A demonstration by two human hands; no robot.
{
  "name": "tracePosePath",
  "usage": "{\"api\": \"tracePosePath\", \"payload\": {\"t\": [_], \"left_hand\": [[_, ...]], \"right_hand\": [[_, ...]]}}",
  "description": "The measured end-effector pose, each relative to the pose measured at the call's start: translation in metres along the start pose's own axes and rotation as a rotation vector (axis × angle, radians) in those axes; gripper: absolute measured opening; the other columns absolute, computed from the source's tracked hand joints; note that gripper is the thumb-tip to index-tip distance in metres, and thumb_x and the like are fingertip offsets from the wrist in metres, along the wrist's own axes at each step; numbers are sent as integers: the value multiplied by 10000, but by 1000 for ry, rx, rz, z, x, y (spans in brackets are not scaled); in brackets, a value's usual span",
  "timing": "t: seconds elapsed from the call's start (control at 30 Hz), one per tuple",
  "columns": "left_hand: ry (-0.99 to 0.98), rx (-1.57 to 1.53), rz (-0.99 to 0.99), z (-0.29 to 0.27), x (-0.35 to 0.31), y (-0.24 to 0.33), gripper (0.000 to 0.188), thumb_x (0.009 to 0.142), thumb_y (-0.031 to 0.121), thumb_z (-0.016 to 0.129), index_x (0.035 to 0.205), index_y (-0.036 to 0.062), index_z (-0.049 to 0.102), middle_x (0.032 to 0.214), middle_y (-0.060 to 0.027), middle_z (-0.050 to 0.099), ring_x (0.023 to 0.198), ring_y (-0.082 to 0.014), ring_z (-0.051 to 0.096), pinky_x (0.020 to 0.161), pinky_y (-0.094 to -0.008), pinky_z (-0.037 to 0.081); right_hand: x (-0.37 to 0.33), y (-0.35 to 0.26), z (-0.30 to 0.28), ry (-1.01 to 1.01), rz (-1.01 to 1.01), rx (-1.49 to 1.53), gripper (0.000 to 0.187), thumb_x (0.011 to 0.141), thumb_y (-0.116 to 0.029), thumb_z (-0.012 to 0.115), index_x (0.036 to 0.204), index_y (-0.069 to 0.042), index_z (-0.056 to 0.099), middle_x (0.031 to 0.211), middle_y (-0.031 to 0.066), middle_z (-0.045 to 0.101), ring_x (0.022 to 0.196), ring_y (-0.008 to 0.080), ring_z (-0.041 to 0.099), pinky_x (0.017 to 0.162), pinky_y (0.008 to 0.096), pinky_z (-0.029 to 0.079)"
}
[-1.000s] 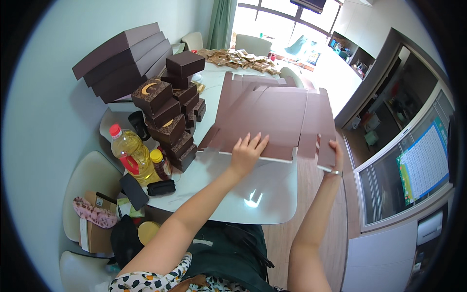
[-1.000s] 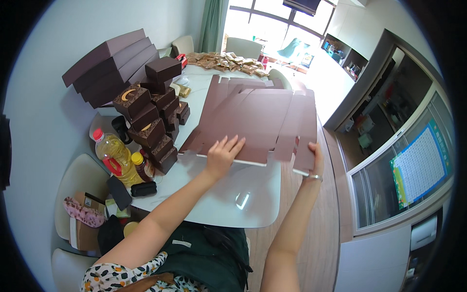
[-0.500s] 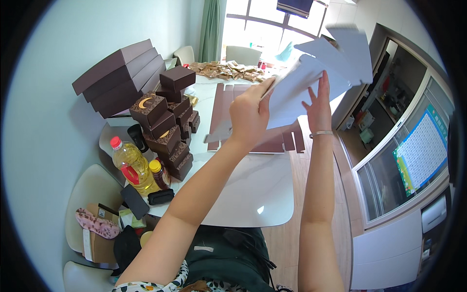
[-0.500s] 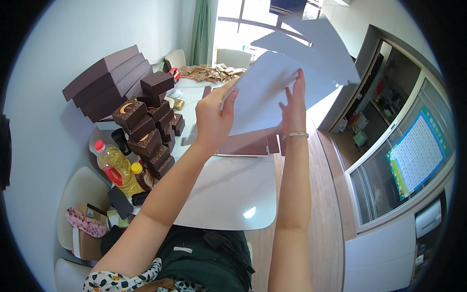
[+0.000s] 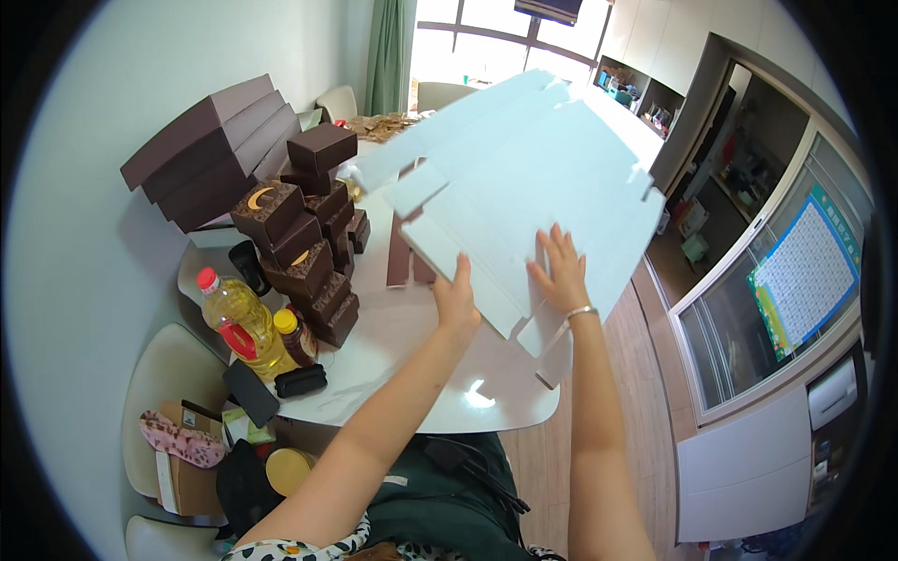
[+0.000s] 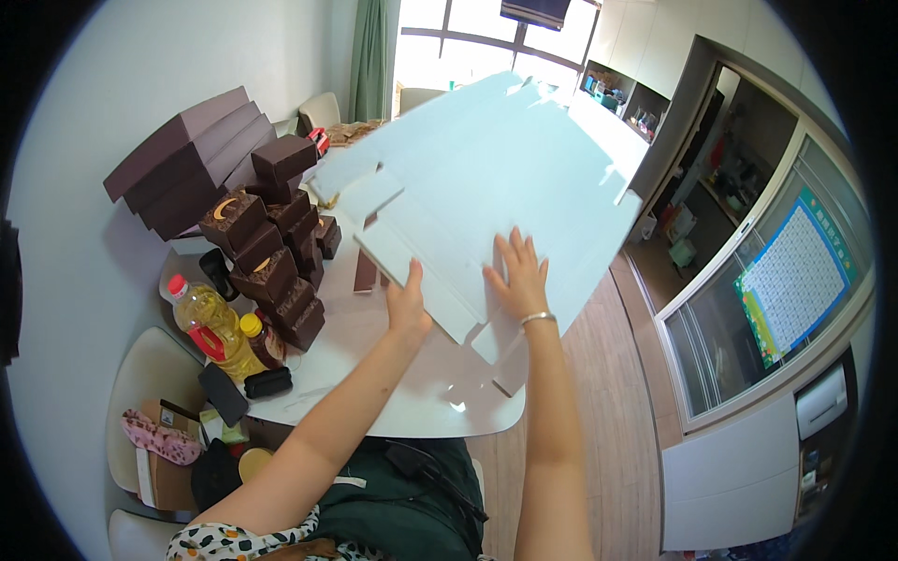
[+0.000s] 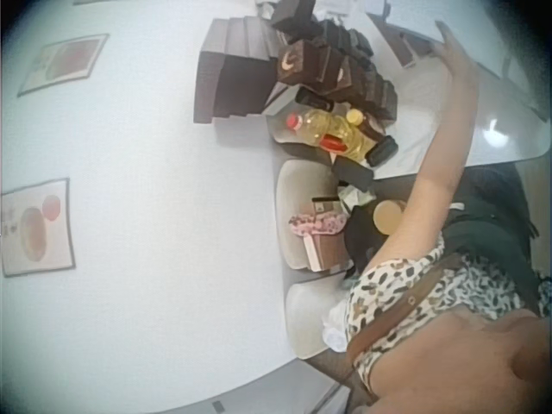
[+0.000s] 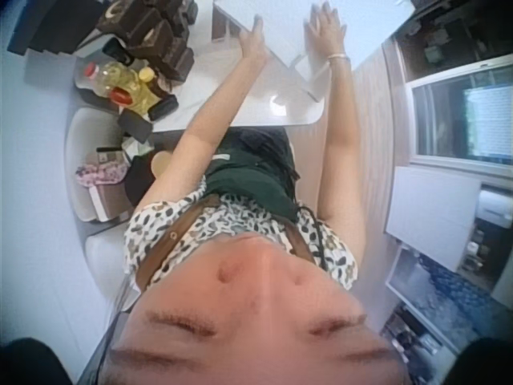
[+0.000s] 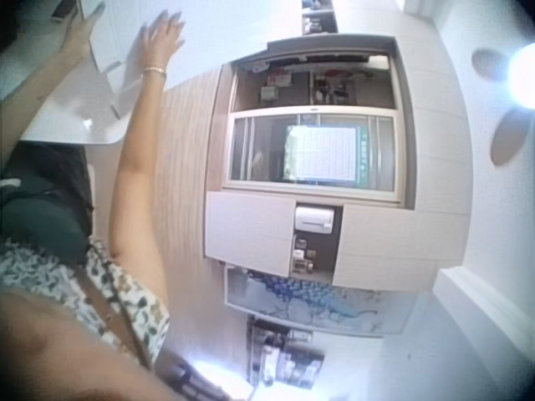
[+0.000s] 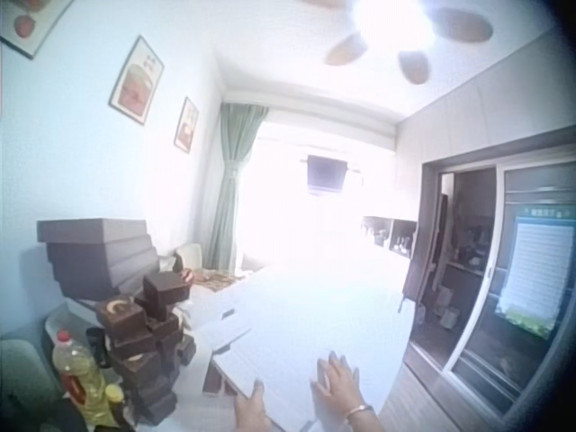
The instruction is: The person assembles a brown cardboard box by folding the flaps of a flat sheet and tucking the tabs into slots. They handle the cardboard sheet, folding the sides and bottom to form the box structure, and then place the finished box on a stack of similar boxes on the table.
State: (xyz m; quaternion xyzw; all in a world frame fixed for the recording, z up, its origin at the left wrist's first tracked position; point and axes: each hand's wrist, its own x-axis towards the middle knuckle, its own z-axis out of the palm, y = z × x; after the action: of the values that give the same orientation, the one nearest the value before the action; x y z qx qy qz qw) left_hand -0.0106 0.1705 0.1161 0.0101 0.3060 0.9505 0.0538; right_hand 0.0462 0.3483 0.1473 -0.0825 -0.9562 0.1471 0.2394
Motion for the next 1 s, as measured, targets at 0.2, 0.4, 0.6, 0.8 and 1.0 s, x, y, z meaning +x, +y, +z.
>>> {"api": "tracePosePath", "payload": {"t": [0.2,0.4,0.6,0.8,1.0], "left_hand": [[334,45,-212,-77,-28,-78,463,978,255,570,1285,-69,446,1300,-137,516,1132,-228,545,943,-347,469],[435,48,-464,-94,-56,-98,418,977,258,546,1244,-49,452,1232,-165,535,1093,-292,577,879,-446,522],[276,76,-577,-110,-69,-96,391,991,259,512,1242,-35,448,1210,-173,540,1047,-314,607,832,-495,551],[64,159,-799,-101,-105,-90,419,1000,307,492,1263,-17,449,1191,-165,566,1017,-296,637,826,-455,561],[-578,516,-1218,-74,-110,-42,362,967,307,537,1229,60,577,1169,-119,645,893,-238,683,724,-334,546]], "right_hand": [[-81,28,57,-248,301,-272,755,837,-459,654,1471,-185,351,1571,189,193,1468,381,96,1053,746,66],[-128,98,78,95,595,33,897,749,-335,754,1461,-62,281,1518,272,240,1405,425,246,1123,522,263],[-120,140,58,97,808,237,600,662,-174,818,1158,49,563,1073,205,654,936,309,647,822,402,505],[-122,183,47,155,761,546,454,653,-34,782,1071,25,616,899,101,690,783,175,647,711,315,508],[-108,200,43,145,789,644,527,640,3,776,1135,45,600,971,146,692,841,211,668,749,330,524]]}}
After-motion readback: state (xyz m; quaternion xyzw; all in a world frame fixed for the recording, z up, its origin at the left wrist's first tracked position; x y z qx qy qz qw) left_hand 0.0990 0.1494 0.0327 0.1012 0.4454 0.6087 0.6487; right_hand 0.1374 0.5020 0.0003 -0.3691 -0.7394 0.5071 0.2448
